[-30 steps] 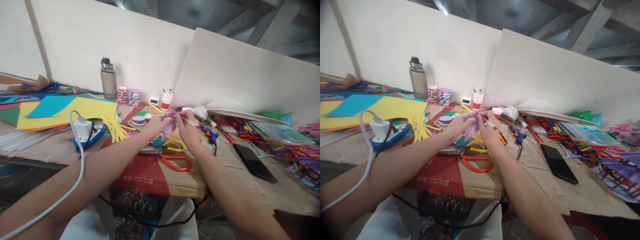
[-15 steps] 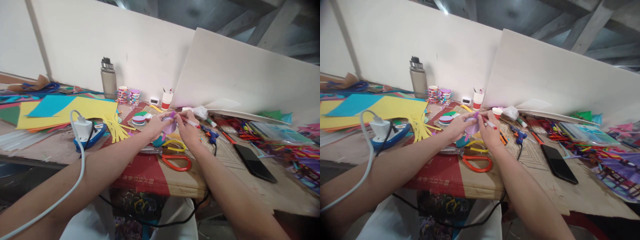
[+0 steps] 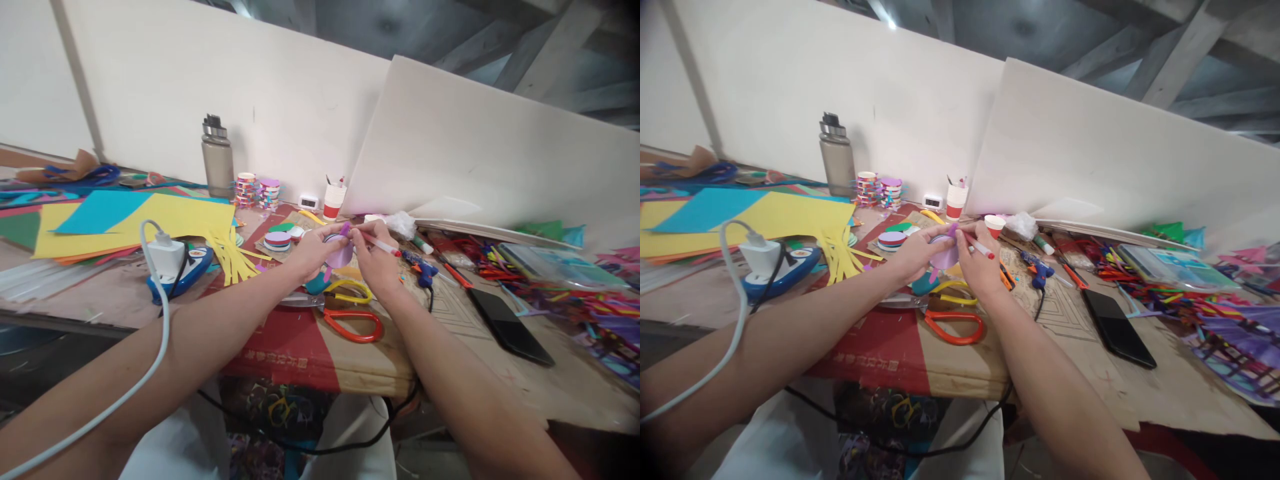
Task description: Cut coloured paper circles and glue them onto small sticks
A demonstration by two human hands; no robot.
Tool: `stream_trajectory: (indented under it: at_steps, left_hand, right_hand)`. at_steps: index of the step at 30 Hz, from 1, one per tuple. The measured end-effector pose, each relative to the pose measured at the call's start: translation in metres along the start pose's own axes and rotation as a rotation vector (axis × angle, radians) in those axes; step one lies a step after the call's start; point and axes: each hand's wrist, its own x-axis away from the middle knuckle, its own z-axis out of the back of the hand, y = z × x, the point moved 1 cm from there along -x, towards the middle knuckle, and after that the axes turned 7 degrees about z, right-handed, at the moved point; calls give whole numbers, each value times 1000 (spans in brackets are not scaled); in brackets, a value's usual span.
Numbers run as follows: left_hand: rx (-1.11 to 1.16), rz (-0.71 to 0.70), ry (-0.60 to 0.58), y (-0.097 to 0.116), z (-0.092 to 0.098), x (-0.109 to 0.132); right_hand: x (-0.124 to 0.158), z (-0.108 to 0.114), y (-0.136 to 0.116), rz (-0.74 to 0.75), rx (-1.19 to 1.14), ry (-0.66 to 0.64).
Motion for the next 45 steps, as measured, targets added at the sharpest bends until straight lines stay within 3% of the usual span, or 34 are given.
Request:
stream_trajectory:
  at_steps: [21, 30, 45]
  left_hand:
    - [10, -6, 1, 0, 1, -1]
    - [71, 67, 23, 2, -3, 2]
    - [-1, 16, -8, -5, 3, -4]
  right_hand:
    - [0, 0, 1, -12, -20, 5]
    - [2, -4, 13, -72, -96, 74]
    - [1, -1, 2, -45, -52, 12]
